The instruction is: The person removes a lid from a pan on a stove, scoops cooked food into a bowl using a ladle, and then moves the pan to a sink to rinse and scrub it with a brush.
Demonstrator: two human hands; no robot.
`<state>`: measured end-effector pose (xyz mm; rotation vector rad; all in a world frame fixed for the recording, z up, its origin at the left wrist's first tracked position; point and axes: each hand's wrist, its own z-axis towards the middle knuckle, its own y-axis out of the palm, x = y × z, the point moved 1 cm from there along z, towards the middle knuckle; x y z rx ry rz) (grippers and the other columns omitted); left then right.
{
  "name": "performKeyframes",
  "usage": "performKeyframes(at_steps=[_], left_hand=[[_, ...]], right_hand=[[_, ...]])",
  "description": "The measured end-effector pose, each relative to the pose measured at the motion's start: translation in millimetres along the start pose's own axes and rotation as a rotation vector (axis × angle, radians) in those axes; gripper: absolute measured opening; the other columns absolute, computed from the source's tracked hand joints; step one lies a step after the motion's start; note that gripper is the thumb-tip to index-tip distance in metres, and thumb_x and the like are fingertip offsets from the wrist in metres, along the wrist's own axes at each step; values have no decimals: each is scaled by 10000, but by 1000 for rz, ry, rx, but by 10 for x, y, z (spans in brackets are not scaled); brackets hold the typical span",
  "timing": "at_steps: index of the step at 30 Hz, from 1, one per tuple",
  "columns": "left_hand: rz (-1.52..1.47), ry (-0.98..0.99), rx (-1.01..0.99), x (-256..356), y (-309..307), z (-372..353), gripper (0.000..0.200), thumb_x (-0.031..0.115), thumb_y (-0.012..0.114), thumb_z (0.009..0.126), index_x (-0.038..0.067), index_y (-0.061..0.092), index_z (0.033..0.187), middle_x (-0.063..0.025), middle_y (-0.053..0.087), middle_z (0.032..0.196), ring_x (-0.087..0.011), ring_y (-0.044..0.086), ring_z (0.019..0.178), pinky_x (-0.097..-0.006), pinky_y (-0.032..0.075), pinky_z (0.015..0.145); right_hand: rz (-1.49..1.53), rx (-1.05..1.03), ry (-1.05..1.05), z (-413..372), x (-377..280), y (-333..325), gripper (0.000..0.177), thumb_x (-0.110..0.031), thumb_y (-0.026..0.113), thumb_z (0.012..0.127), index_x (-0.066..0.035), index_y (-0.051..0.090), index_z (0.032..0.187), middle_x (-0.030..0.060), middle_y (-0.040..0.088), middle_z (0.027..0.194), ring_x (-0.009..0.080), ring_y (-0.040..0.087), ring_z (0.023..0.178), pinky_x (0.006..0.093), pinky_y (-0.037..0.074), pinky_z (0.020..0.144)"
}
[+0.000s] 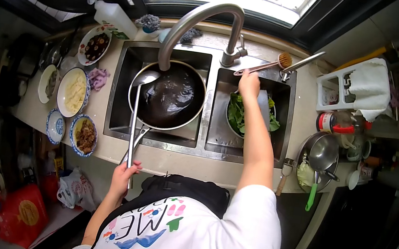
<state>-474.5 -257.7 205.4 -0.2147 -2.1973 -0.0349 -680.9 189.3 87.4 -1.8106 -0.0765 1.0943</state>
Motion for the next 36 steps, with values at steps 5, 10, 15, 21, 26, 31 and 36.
performKeyframes(at_steps=[5, 10, 15, 21, 26, 31, 36], left_hand=[[-727, -177, -375, 188, 319, 238, 190, 182, 463, 850, 6, 527, 886, -71, 559, 921, -193, 544, 829, -313, 446, 746], [-901, -170, -592, 278, 574, 517, 272, 315, 382, 879, 101, 462, 732, -46, 541, 857, -161, 531, 782, -319, 433, 696], [-219, -193, -567, 202, 351, 597, 477, 467, 327, 884, 71, 510, 688, -60, 551, 661, -179, 561, 571, -285, 436, 497], [270, -329, -311, -143, -573, 524, 593, 533, 294, 872, 16, 547, 725, -104, 587, 654, -211, 597, 589, -336, 483, 522], [-86, -543, -431, -686, -886, 788, 604, 560, 275, 866, 17, 530, 796, -106, 584, 633, -229, 584, 536, -356, 495, 505], [-798, -592, -650, -717, -486, 854, 425, 472, 383, 874, 67, 509, 869, -54, 531, 636, -136, 491, 446, -235, 409, 381], [-944, -631, -796, -652, -210, 835, 180, 175, 434, 886, 73, 438, 738, 12, 394, 520, -30, 318, 361, -178, 281, 313]], right_hand=[[461, -1152, 153, -1968, -622, -24, 433, -410, 468, 863, 21, 515, 869, 117, 580, 640, 182, 568, 471, 284, 469, 412], [1069, -1480, 449, -2865, -471, 561, 400, -342, 445, 893, 33, 477, 1028, 89, 596, 788, 112, 549, 555, 242, 449, 457], [1362, -1323, 758, -3074, -684, 407, 225, -209, 448, 884, -4, 534, 922, 84, 595, 764, 139, 513, 518, 237, 430, 420], [1485, -875, 1153, -3002, -539, 414, 126, -139, 412, 876, -50, 441, 792, 39, 473, 624, 131, 456, 494, 236, 405, 401], [1244, -905, 877, -2815, -598, 606, 97, -87, 444, 855, -34, 416, 778, 54, 460, 622, 111, 405, 443, 244, 347, 347], [877, -1057, 600, -2708, -700, 445, 120, -51, 474, 829, -36, 419, 724, 43, 443, 574, 108, 437, 416, 246, 365, 328], [379, -1221, 229, -2710, -683, -304, 124, -76, 493, 811, -8, 442, 721, 31, 432, 564, 105, 427, 399, 259, 376, 333]])
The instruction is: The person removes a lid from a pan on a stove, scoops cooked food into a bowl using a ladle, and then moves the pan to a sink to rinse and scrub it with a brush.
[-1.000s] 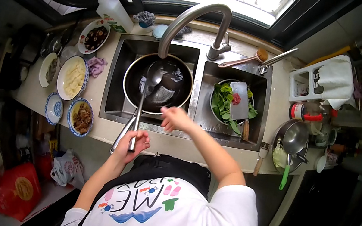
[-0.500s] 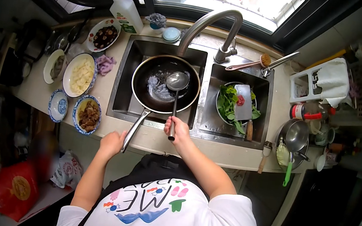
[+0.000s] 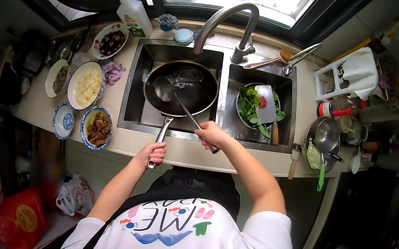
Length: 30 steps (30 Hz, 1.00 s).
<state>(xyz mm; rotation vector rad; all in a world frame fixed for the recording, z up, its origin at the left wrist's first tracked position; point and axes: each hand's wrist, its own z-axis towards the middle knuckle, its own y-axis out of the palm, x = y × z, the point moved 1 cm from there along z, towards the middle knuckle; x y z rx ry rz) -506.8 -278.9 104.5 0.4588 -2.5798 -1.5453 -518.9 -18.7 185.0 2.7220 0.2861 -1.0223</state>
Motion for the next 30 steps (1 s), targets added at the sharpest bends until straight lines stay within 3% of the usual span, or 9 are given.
performKeyframes(at_steps=[7, 11, 12, 16, 20, 22, 26, 28, 30], left_hand=[[333, 103, 424, 17, 919, -249, 223, 73, 450, 822, 94, 367, 616, 38, 364, 499, -29, 311, 353, -179, 279, 298], [650, 169, 662, -74, 1207, -445, 151, 52, 458, 757, 70, 373, 634, 5, 379, 505, -60, 341, 361, -222, 316, 312], [735, 168, 710, -131, 1293, -514, 143, 50, 457, 747, 64, 377, 630, -2, 387, 506, -71, 351, 364, -235, 329, 318], [991, 237, 914, -423, 1512, -712, 125, 27, 458, 710, 36, 380, 613, -39, 402, 475, -115, 397, 350, -279, 357, 313], [1244, 301, 1115, -728, 1471, -768, 56, 28, 458, 703, -15, 423, 705, -85, 459, 486, -164, 460, 344, -315, 387, 323], [1364, 337, 1220, -864, 1523, -708, 105, 47, 459, 706, -39, 440, 764, -108, 485, 504, -194, 496, 358, -336, 405, 339], [1468, 369, 1278, -1047, 1199, -613, 168, 96, 511, 690, -38, 456, 773, -216, 547, 656, -352, 571, 616, -407, 449, 559], [1582, 484, 1236, -1085, 1046, -603, 139, 68, 495, 695, -37, 447, 773, -156, 511, 564, -263, 533, 461, -369, 424, 431], [1652, 544, 1196, -1098, 895, -626, 120, 50, 485, 696, -30, 440, 774, -121, 494, 517, -210, 510, 377, -345, 406, 359]], right_hand=[[-537, -19, 9, -1200, -170, -299, 150, -120, 476, 813, 29, 464, 832, 46, 428, 540, 121, 454, 392, 279, 405, 349], [-766, 80, -88, -1385, 59, -447, 174, -137, 496, 820, 33, 473, 847, 152, 528, 576, 243, 550, 450, 363, 451, 427], [-831, 103, -120, -1422, 84, -473, 175, -130, 496, 813, 37, 468, 857, 219, 557, 644, 347, 576, 560, 424, 464, 537], [-889, 226, -346, -1264, 491, -659, 193, -96, 487, 793, 58, 444, 901, 258, 561, 702, 426, 550, 704, 471, 441, 653], [-844, 292, -384, -1130, 648, -662, 349, -91, 500, 794, 98, 423, 1077, 277, 561, 816, 424, 544, 792, 441, 434, 707], [-825, 352, -440, -1095, 697, -585, 314, -68, 486, 781, 107, 427, 1035, 275, 560, 801, 421, 547, 770, 451, 437, 697], [-789, 425, -451, -1032, 780, -397, 323, -41, 472, 768, 119, 417, 1044, 272, 558, 803, 414, 550, 757, 455, 441, 684], [-740, 460, -448, -1037, 800, -275, 332, -35, 469, 763, 118, 415, 1053, 279, 554, 811, 428, 538, 767, 462, 433, 699], [-753, 520, -506, -1022, 861, -159, 339, -36, 467, 767, 108, 413, 1069, 250, 562, 778, 375, 564, 688, 440, 451, 617]])
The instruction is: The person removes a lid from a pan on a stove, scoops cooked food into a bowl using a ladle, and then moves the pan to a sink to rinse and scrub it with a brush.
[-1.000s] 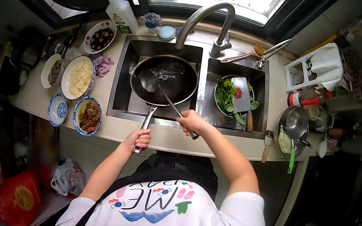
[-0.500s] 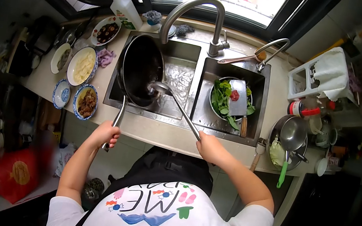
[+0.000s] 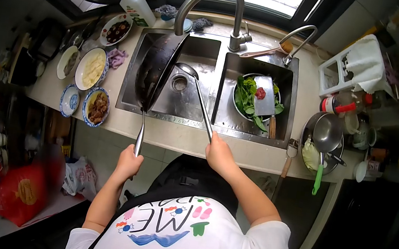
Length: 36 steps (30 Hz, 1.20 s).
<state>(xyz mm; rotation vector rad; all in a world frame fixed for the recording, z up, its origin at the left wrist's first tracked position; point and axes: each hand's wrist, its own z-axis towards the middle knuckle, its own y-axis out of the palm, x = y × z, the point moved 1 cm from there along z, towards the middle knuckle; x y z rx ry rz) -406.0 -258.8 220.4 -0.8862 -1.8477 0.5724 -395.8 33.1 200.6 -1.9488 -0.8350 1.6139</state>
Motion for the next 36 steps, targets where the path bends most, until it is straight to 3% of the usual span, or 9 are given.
performKeyframes(at_steps=[3, 4, 7, 15, 23, 27, 31, 34, 36], left_hand=[[-67, -42, -57, -143, 1, 27, 133, 78, 502, 701, -15, 409, 717, -172, 522, 595, -300, 536, 495, -389, 430, 462], [-187, -94, -121, -83, -61, 16, 122, 72, 493, 707, -6, 400, 710, -148, 509, 582, -263, 520, 466, -369, 421, 431], [-576, -180, -311, 110, -301, -33, 94, 44, 451, 732, 41, 367, 691, -36, 418, 527, -99, 411, 359, -264, 355, 306], [-1331, -322, -742, -50, -520, -429, 68, 9, 437, 760, 44, 379, 756, -11, 344, 499, -73, 321, 319, -235, 297, 254], [-1566, -285, -1019, 151, -64, -647, 95, 4, 452, 774, 14, 374, 827, -14, 346, 498, -65, 328, 312, -222, 307, 243], [-1664, -289, -1101, 468, 172, -704, 110, 5, 463, 775, 16, 373, 837, -15, 339, 497, -67, 330, 311, -224, 305, 246], [-1713, -308, -1147, 769, 393, -729, 140, 5, 494, 766, 21, 377, 840, -24, 333, 489, -74, 317, 305, -228, 294, 251], [-1741, -332, -1148, 974, 529, -777, 151, -3, 503, 761, 21, 371, 832, -30, 334, 481, -77, 319, 306, -229, 286, 252], [-1764, -345, -1144, 1114, 603, -810, 150, -6, 502, 761, 18, 370, 830, -32, 334, 482, -79, 320, 308, -230, 286, 254]], right_hand=[[364, -148, 268, -65, -216, -19, 327, -37, 470, 772, 79, 428, 1075, 159, 543, 695, 248, 556, 547, 366, 444, 464], [556, -239, 410, -75, -316, -32, 319, -37, 471, 774, 67, 436, 1074, 121, 532, 662, 198, 545, 496, 334, 436, 407], [1219, -229, 392, -88, -442, 116, 256, -41, 470, 783, 29, 470, 1029, 26, 443, 600, 81, 451, 424, 230, 374, 327], [1551, -338, 531, -95, -699, 74, 200, -55, 454, 825, -4, 452, 1019, 39, 466, 663, 77, 415, 409, 218, 356, 328], [1422, -312, 589, -415, -525, -536, 196, -74, 431, 831, 13, 436, 1006, 33, 454, 637, 76, 403, 394, 231, 365, 325], [1343, -429, 509, -499, -113, -810, 228, -143, 448, 861, 32, 462, 1006, 80, 524, 621, 148, 522, 429, 278, 440, 355], [772, -431, 505, -202, 580, -1399, 288, -252, 453, 880, 20, 498, 961, 111, 555, 633, 190, 555, 445, 294, 452, 365], [552, 244, 374, 730, 1848, -1582, 333, -226, 490, 835, 40, 488, 1035, 142, 581, 686, 233, 566, 474, 329, 463, 433], [193, 517, 113, 1357, 2284, -1698, 588, -162, 523, 757, 45, 300, 1260, 235, 511, 1109, 339, 529, 957, 349, 429, 824]])
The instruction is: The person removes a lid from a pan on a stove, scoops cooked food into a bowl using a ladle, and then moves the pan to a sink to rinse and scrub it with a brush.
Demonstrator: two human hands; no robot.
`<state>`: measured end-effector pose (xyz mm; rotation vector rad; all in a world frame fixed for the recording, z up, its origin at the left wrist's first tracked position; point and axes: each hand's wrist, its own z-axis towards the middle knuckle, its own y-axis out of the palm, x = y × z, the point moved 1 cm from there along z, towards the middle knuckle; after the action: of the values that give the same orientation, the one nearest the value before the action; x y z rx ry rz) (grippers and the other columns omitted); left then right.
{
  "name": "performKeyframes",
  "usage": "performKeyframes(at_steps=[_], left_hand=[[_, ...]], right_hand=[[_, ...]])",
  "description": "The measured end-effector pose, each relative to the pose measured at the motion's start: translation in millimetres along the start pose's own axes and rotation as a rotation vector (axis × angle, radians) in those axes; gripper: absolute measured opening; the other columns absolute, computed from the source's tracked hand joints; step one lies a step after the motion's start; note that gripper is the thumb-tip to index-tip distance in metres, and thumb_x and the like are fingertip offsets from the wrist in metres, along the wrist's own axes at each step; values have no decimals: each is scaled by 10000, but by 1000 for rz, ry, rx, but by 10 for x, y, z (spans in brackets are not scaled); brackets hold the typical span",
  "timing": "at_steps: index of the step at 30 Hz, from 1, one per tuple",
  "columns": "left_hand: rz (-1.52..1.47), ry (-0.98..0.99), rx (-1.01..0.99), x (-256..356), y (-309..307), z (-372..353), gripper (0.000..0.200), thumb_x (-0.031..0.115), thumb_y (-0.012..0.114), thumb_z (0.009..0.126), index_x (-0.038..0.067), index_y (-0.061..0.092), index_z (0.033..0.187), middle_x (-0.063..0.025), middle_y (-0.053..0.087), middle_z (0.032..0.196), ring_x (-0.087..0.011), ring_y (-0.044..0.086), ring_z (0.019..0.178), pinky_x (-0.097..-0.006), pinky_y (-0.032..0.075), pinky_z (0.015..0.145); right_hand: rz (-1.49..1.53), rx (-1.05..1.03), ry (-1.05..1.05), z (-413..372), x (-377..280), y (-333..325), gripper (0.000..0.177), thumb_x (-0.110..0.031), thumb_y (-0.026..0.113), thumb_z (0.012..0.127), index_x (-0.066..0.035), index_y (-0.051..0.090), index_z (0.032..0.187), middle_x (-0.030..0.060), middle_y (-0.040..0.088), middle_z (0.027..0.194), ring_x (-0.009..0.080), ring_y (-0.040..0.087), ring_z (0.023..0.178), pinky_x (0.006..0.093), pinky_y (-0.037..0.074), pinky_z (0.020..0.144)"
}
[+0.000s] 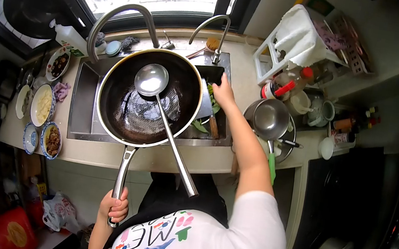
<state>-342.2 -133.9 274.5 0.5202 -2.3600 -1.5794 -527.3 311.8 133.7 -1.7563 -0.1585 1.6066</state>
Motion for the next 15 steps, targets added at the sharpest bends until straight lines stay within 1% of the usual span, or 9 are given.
performKeyframes(at_steps=[1, 3, 6, 7, 9, 10, 11, 13, 15], left_hand=[[-10, 6, 0, -27, 44, 59, 150, -7, 501, 762, 17, 370, 830, -33, 334, 482, -79, 320, 309, -231, 287, 255], [-31, 1, -16, -74, 104, 158, 157, -10, 500, 764, 15, 363, 837, -35, 335, 485, -80, 322, 318, -233, 290, 266], [-42, -1, 2, -146, 180, 257, 163, -5, 502, 773, 17, 360, 850, -36, 337, 491, -80, 323, 328, -236, 293, 280], [-43, 2, 5, -161, 207, 284, 162, -4, 502, 775, 18, 360, 850, -37, 339, 493, -80, 324, 330, -236, 294, 281], [-42, 5, 8, -177, 255, 347, 160, -3, 502, 779, 20, 362, 851, -38, 342, 496, -80, 326, 332, -235, 296, 283], [-46, 6, 3, -180, 271, 367, 159, 1, 504, 783, 23, 362, 852, -38, 347, 500, -78, 326, 335, -234, 296, 284], [-33, 13, 17, -179, 290, 391, 160, -3, 499, 777, 20, 357, 847, -34, 340, 496, -75, 321, 329, -233, 294, 279], [-5, 19, 48, -172, 328, 415, 161, -11, 488, 766, 13, 346, 837, -26, 327, 486, -68, 309, 315, -231, 290, 268], [11, 10, 60, -160, 346, 434, 160, -11, 488, 765, 13, 347, 837, -27, 329, 488, -66, 309, 313, -229, 290, 266]], right_hand=[[-32, -26, 79, 252, 79, 68, 670, -181, 525, 753, 31, 216, 1309, 246, 374, 1271, 344, 413, 1139, 352, 357, 928], [-252, 4, 78, 583, 150, 195, 710, -202, 532, 749, -10, 180, 1335, 212, 371, 1289, 353, 362, 1182, 395, 311, 964], [-284, -45, 33, 814, 167, 340, 709, -221, 535, 752, -85, 181, 1352, 160, 408, 1274, 348, 414, 1111, 452, 306, 948], [-364, -86, 24, 843, 165, 359, 699, -209, 550, 756, -65, 198, 1342, 140, 400, 1288, 315, 440, 1079, 436, 338, 901], [-622, -104, -234, 814, 193, 371, 615, -150, 495, 793, -50, 217, 1332, 107, 378, 1315, 272, 457, 1053, 416, 352, 854], [-797, -76, -415, 851, 265, 425, 560, -103, 427, 814, -56, 225, 1333, 75, 326, 1358, 212, 469, 1020, 364, 358, 808], [-1022, -217, -389, 904, 323, 469, 548, -96, 380, 815, -79, 224, 1341, 60, 281, 1386, 174, 469, 979, 325, 357, 775], [-1269, -193, -569, 929, 400, 520, 550, -122, 385, 810, -86, 236, 1339, 52, 256, 1398, 152, 465, 948, 298, 354, 744], [-1248, -178, -574, 883, 405, 446, 537, -131, 384, 809, -71, 255, 1327, 66, 283, 1379, 162, 457, 966, 301, 354, 760]])
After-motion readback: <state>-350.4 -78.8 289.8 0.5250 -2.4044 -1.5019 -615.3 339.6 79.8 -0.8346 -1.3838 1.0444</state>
